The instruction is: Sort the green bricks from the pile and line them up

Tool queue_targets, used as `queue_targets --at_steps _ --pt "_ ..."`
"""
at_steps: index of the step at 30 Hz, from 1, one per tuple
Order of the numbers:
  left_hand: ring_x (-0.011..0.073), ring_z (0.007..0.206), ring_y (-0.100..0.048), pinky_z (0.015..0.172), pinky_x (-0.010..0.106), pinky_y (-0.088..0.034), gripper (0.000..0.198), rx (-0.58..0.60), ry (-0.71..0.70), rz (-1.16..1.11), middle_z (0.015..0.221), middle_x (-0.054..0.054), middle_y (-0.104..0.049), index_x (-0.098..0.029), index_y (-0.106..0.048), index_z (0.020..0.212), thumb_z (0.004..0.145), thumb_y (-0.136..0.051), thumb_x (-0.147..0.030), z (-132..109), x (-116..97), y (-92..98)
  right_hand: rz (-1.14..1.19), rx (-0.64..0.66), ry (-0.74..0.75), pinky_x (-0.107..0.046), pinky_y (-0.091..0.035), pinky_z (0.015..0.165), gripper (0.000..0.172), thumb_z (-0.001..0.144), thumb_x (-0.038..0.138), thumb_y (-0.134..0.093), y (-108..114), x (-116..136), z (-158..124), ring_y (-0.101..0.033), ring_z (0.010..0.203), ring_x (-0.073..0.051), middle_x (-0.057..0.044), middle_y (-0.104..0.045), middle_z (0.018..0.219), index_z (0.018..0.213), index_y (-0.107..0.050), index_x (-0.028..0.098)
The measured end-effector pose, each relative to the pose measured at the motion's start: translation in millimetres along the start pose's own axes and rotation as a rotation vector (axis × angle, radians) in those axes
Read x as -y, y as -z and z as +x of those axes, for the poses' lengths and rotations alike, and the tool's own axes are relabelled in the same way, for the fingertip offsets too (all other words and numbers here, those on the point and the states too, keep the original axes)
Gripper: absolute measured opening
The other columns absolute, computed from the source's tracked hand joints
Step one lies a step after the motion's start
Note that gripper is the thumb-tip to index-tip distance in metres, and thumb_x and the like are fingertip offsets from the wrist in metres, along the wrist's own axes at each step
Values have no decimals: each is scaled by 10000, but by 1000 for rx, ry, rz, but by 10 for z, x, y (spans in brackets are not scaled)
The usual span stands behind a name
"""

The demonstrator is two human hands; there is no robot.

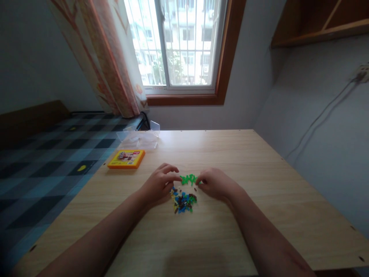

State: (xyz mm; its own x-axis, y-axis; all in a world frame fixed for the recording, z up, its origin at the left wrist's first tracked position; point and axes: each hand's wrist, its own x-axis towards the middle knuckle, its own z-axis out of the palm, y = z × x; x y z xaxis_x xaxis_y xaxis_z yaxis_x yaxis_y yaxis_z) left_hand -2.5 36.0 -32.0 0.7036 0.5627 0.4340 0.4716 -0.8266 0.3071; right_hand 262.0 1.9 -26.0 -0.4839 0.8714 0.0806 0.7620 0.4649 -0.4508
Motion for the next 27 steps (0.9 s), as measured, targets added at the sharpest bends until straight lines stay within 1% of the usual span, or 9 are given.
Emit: queue_targets --at_steps 2,5,7,9,14,21,24,27 --pt "227 1009 -569 941 414 -498 344 78 -47 -31 1057 46 -681 -269 -783 969 788 -570 -68 9 -111 9 20 -12 30 -230 -386 668 230 817 156 -636 -8 -25 9 -576 679 -123 -9 -708 758 905 -816 269" --pt "213 953 -579 918 397 -495 358 195 -94 -51 1025 29 -686 -304 -779 1029 799 -591 -105 17 -263 8 48 -4 65 -224 -390 664 182 839 194 -656 -11 -32 9 -583 678 -119 -11 -707 769 890 -817 260" --pt "213 952 -584 928 397 -487 363 249 -120 -53 1039 24 -686 -323 -776 1052 799 -605 -126 17 -319 -1 65 2 73 -219 -393 662 175 837 195 -661 -12 -16 2 -602 696 -118 -9 -719 784 873 -819 258" --pt "221 975 -588 947 406 -479 349 279 -136 -41 1079 25 -683 -338 -776 1057 802 -622 -156 13 -337 -14 78 10 72 -214 -394 659 186 823 176 -659 -18 5 -4 -620 713 -120 -7 -731 795 864 -821 257" --pt "241 1051 -577 991 427 -468 385 294 -112 3 1158 30 -657 -373 -745 1140 828 -611 -191 3 -311 -34 81 33 65 -214 -393 646 231 803 147 -634 -48 18 -11 -634 698 -119 -7 -752 803 873 -825 258" --pt "250 1106 -559 1020 440 -464 450 260 -66 -10 1192 53 -636 -324 -717 1215 815 -593 -159 0 -229 -12 129 92 66 -215 -371 606 163 810 228 -679 -8 18 -13 -586 651 -113 -10 -733 765 886 -823 246" --pt "245 1079 -562 994 438 -474 395 234 -44 -30 1142 55 -645 -300 -740 1162 829 -577 -162 -9 -199 -11 153 133 58 -214 -362 598 129 792 274 -714 17 29 -15 -558 633 -107 -4 -704 725 853 -815 222" --pt "237 1023 -569 955 432 -487 327 221 -24 -37 1096 60 -654 -263 -767 1064 833 -563 -154 -10 -181 -12 150 175 32 -210 -336 569 107 762 255 -718 2 37 -22 -529 606 -100 11 -666 670 809 -800 205"
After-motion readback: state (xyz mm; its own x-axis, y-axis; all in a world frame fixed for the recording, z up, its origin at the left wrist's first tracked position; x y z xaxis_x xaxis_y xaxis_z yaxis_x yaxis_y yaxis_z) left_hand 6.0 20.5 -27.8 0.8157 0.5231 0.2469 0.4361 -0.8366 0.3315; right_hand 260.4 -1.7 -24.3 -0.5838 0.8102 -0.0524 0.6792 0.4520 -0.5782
